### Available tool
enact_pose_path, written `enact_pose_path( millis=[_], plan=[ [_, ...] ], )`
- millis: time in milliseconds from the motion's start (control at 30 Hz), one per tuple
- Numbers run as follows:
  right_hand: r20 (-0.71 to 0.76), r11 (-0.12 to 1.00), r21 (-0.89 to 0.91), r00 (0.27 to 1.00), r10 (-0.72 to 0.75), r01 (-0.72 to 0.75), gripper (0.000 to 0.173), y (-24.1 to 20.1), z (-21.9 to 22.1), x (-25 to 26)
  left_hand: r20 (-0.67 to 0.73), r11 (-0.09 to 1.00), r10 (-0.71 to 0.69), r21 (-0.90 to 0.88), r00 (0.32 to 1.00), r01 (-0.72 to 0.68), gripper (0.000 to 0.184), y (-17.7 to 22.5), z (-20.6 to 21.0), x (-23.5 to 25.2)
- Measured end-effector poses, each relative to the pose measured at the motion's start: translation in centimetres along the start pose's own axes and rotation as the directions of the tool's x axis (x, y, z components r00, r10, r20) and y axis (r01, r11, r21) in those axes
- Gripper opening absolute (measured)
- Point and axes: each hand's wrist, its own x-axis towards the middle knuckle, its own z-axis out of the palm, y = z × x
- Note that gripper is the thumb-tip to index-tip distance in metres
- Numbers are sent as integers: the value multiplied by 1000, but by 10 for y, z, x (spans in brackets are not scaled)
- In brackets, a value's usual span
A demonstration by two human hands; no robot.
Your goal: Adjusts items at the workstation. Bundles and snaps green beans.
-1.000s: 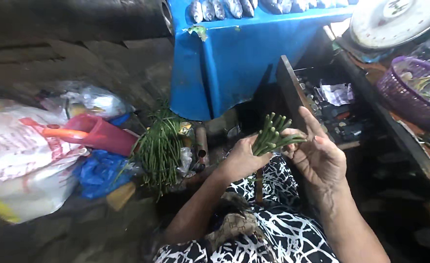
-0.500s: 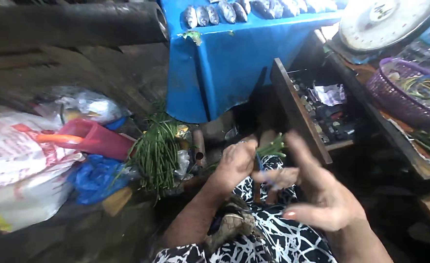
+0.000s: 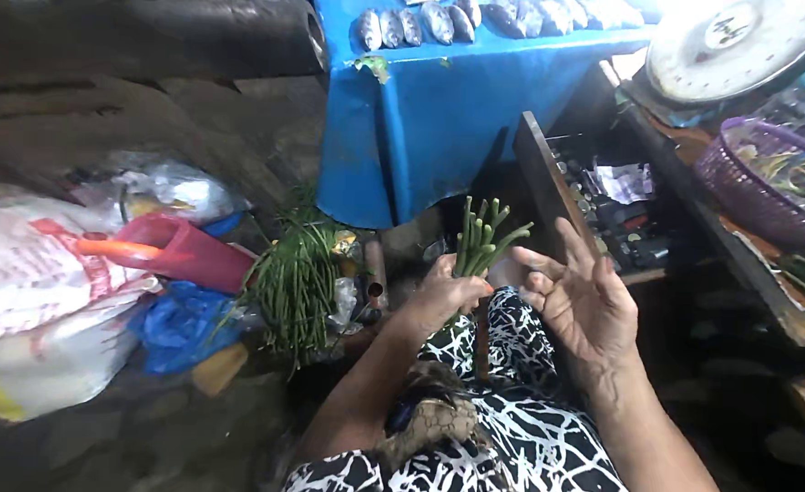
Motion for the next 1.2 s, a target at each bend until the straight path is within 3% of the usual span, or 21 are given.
enact_pose_path(
  millis=[67, 133, 233, 300, 367, 433, 467, 500, 533, 567, 600, 633, 667, 733, 800, 900, 967, 1033, 1100, 1133, 1200],
  plan=[
    [54, 999, 31, 998, 38, -40, 80, 3, 5, -1, -74, 975, -3, 223, 997, 19, 13, 4, 4, -2],
    [90, 999, 11, 995, 46, -47, 84, 1, 7, -1, -6, 852, 2, 523, 1000, 1, 27, 7, 5, -4],
    [140, 991, -130, 990, -8, 26, 91, -11, 7, -4, 94, 518, -50, 854, 994, -54, 26, 3, 10, -3],
    [201, 947, -316, 980, 2, 63, 103, -17, 14, -9, 149, 323, -61, 938, 987, -122, 25, -4, 12, -5],
    [290, 871, -482, 955, 58, 94, 107, -14, 31, -18, 206, 292, -10, 936, 978, -195, 20, -9, 12, -11],
    [391, 719, -670, 912, 127, 187, 99, -9, 40, -27, 142, 356, -94, 929, 985, -100, 24, -5, 11, -7],
    [400, 597, -767, 903, 158, 235, 90, -9, 40, -27, 103, 425, -124, 904, 987, -41, 24, -3, 8, -2],
    [358, 466, -851, 916, 180, 242, 79, -10, 37, -26, 77, 562, -119, 827, 990, 3, 24, -1, 1, 0],
    [280, 383, -904, 942, 185, 193, 69, -9, 31, -23, 79, 746, -63, 666, 995, -5, 24, -3, -7, 0],
    [182, 400, -911, 969, 165, 103, 61, -7, 21, -19, 93, 920, -3, 391, 996, -33, 22, -7, -14, -2],
    [90, 507, -862, 988, 128, 13, 55, -4, 7, -14, 133, 993, 60, 90, 989, -72, 15, -12, -21, -4],
    [16, 643, -765, 997, 70, -32, 50, -1, -5, -9, 198, 982, 145, -145, 969, -118, 12, -16, -26, -5],
    [-42, 769, -638, 999, 7, -32, 48, 2, -14, -4, 231, 944, 231, -287, 945, -161, 13, -17, -27, -5],
    [-100, 936, -352, 993, -57, 18, 52, 4, -12, 1, 249, 897, 347, -369, 904, -243, 16, -18, -23, -3],
    [-39, 995, -95, 998, -43, 39, 60, 3, 3, 1, 236, 913, 373, -269, 897, -308, 5, -22, -21, -2],
    [98, 1000, -19, 995, 24, -22, 87, 1, 23, -2, 97, 940, 313, 111, 945, -323, 22, -15, -13, -14],
    [117, 997, -60, 992, 50, -44, 103, -3, 29, -6, 131, 791, 306, 516, 943, -329, 28, -9, -11, -16],
    [116, 983, -183, 993, 29, -7, 120, -10, 29, -9, 164, 491, 247, 829, 955, -269, 31, -6, -4, -11],
    [131, 930, -364, 991, 3, 45, 127, -16, 36, -12, 195, 271, 181, 932, 964, -240, 40, -5, 8, -9],
    [164, 882, -465, 986, 5, 73, 127, -16, 42, -16, 211, 219, 133, 947, 968, -236, 46, -5, 12, -9],
    [279, 734, -664, 958, 67, 142, 113, -15, 55, -21, 219, 226, 150, 942, 964, -249, 44, -9, 13, -13]
  ],
)
